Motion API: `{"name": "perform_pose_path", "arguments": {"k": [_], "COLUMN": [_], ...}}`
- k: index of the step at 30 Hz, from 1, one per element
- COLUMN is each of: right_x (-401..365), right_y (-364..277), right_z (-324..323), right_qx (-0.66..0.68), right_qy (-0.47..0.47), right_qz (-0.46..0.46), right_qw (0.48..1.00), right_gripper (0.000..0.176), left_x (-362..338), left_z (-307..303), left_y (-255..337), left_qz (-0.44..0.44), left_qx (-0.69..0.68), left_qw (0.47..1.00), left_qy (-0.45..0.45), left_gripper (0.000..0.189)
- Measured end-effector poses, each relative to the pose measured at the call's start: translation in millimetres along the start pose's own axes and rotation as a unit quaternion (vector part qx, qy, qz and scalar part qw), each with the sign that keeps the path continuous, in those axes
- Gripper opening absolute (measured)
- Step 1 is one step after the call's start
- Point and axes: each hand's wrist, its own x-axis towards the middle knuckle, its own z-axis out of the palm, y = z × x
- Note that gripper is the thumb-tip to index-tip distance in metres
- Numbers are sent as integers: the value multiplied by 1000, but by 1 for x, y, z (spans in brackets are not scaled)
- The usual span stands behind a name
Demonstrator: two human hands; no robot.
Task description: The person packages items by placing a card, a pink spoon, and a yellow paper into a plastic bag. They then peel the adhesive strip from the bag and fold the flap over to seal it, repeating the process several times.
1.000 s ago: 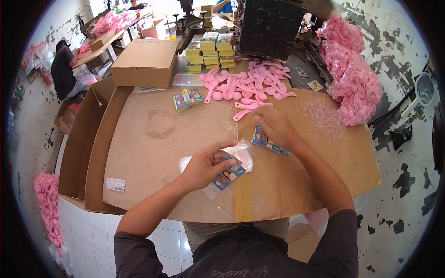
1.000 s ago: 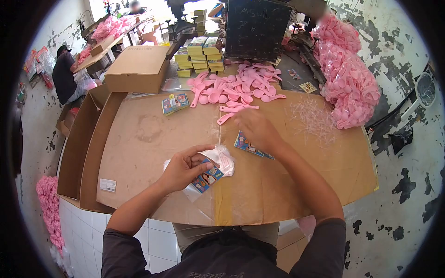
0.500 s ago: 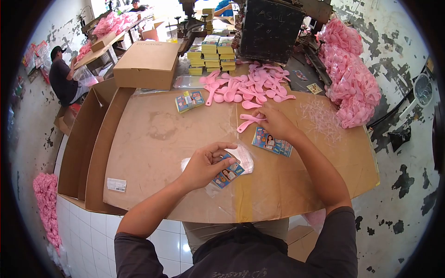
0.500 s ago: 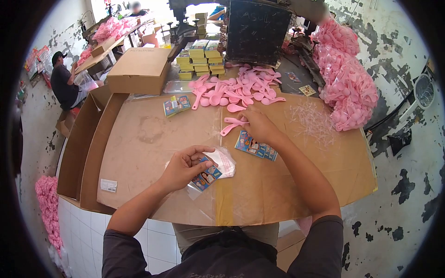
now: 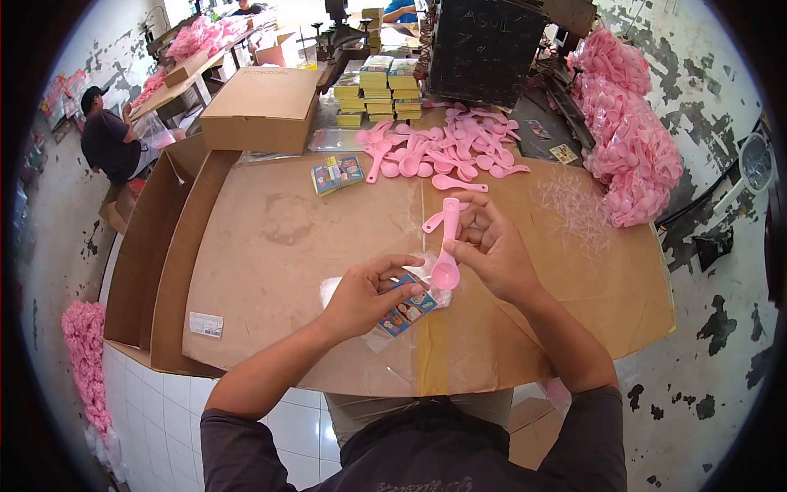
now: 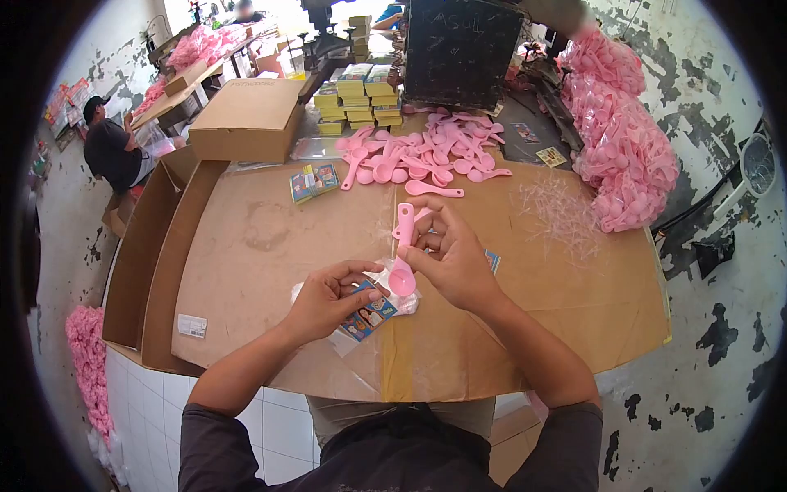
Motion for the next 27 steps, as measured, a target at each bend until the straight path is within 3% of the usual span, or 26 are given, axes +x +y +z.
{"name": "perform_pose_path", "arguments": {"k": [3, 6, 11, 14, 17, 20, 23, 26, 27], "right_x": [-3, -7, -18, -13, -7, -5, -3, 0, 0], "right_y": [0, 3, 22, 42, 22, -4, -22, -41, -51], "right_z": [8, 13, 25, 0, -5, 4, 3, 5, 6], "right_qx": [17, 9, 12, -131, -29, -20, -258, -301, -291], "right_qy": [7, -3, 26, -76, -80, -101, -198, -227, -197], "right_qz": [1, 5, -42, -130, -71, -52, -190, -252, -274], "right_qw": [1000, 1000, 999, 980, 994, 993, 926, 891, 895], "right_gripper": [60, 59, 48, 34, 26, 18, 14, 12, 13], "left_x": [-1, 2, 5, 2, 0, -1, -2, -5, -6], "left_z": [-2, -1, -8, -9, -8, -8, -11, -11, -11], "left_y": [5, -14, -14, -3, 4, 4, 2, 3, 4], "left_qz": [-40, 11, -11, -27, -16, -4, -5, -3, 0], "left_qx": [37, -36, -34, -75, -105, -107, -101, -138, -157], "left_qw": [998, 998, 999, 996, 992, 989, 984, 974, 969], "left_qy": [-21, -43, -25, -38, -62, -103, -143, -179, -190], "left_gripper": [36, 36, 36, 38, 40, 43, 48, 51, 51]}}
